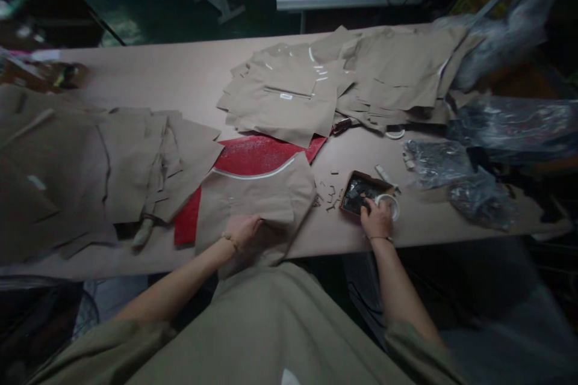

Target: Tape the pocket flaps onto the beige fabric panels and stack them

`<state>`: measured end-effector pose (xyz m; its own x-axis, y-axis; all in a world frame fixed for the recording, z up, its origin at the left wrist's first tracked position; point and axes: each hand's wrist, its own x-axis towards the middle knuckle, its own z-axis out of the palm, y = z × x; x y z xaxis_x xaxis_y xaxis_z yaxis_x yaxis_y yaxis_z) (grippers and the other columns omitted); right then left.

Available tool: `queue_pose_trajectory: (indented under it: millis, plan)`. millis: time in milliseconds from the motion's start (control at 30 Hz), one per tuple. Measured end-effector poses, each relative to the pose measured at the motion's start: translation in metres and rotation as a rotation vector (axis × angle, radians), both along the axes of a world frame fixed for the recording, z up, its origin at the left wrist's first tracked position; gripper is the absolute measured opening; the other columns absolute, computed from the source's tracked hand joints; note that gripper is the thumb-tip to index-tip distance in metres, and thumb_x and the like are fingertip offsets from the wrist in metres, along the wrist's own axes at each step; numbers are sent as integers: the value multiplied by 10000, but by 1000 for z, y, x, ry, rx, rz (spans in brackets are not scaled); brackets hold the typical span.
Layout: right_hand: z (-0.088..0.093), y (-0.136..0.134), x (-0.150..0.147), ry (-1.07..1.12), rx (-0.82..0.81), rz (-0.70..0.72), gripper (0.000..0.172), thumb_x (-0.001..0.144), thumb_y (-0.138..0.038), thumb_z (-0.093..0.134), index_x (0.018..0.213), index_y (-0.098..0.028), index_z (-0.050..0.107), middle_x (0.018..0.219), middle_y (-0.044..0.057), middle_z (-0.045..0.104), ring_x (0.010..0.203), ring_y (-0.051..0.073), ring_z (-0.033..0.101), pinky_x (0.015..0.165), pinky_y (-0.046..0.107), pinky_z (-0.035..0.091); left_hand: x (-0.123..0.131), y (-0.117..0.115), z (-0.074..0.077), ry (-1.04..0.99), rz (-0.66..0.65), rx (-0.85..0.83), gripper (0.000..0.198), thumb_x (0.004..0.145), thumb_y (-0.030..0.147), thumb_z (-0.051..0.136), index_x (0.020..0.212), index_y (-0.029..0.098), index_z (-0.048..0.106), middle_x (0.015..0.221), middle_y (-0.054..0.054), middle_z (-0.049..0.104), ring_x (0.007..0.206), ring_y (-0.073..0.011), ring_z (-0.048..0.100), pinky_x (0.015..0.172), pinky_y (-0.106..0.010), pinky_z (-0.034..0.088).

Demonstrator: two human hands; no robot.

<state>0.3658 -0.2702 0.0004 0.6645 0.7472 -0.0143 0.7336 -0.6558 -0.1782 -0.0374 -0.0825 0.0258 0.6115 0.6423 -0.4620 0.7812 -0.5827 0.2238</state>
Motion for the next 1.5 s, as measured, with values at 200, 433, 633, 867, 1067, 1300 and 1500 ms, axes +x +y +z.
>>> queue_pose_trajectory:
  millis: [200,433,633,867,1067,1300,1500]
  plan:
    - [-6,34,13,39,-266,-19,411,906,-324,586,1268,-205,739,1186,174,608,987,271,586,850,389,463,3,130,66,5,273,48,411,1037,489,463,1070,172,722,1017,-84,750,920,-208,671,861,-297,506]
    - [-12,38,17,80,-201,-77,315,860,-330,640,1112,-214,788,1074,147,682,869,240,616,751,355,470,0,76,43,-150,230,319,364,1027,480,450,1109,216,687,1067,-106,743,1057,-253,666,961,-343,465]
    - [-5,35,19,137,-181,-106,276,839,-332,642,1043,-214,787,1004,123,717,813,237,604,715,353,453,34,7,-10,67,382,112,425,997,565,451,1186,216,605,1054,-128,754,961,-279,727,785,-334,509]
    - [12,30,26,159,122,-95,301,809,-431,612,855,-166,749,890,130,698,805,250,589,750,382,480,22,54,-8,103,533,103,402,969,502,499,1237,209,566,1044,-144,749,984,-309,731,808,-366,516]
    - [58,61,-42,397,470,-94,399,806,-466,636,1040,-168,760,969,118,733,899,253,653,868,399,516,24,51,-9,79,574,97,389,976,458,490,1280,222,547,1074,-139,749,1021,-301,724,839,-363,509]
    - [56,126,-199,1069,540,15,372,672,-486,778,868,-170,784,839,78,750,782,212,683,744,349,561,6,44,10,-10,489,94,613,962,571,539,1436,186,481,1075,-151,744,1010,-303,724,835,-356,529]
    - [34,151,-276,1286,511,-26,415,630,-552,811,811,-181,771,810,65,752,763,203,666,750,345,554,-36,12,28,-491,122,123,378,1028,456,500,1298,244,657,1146,-78,749,1067,-204,690,935,-304,527]
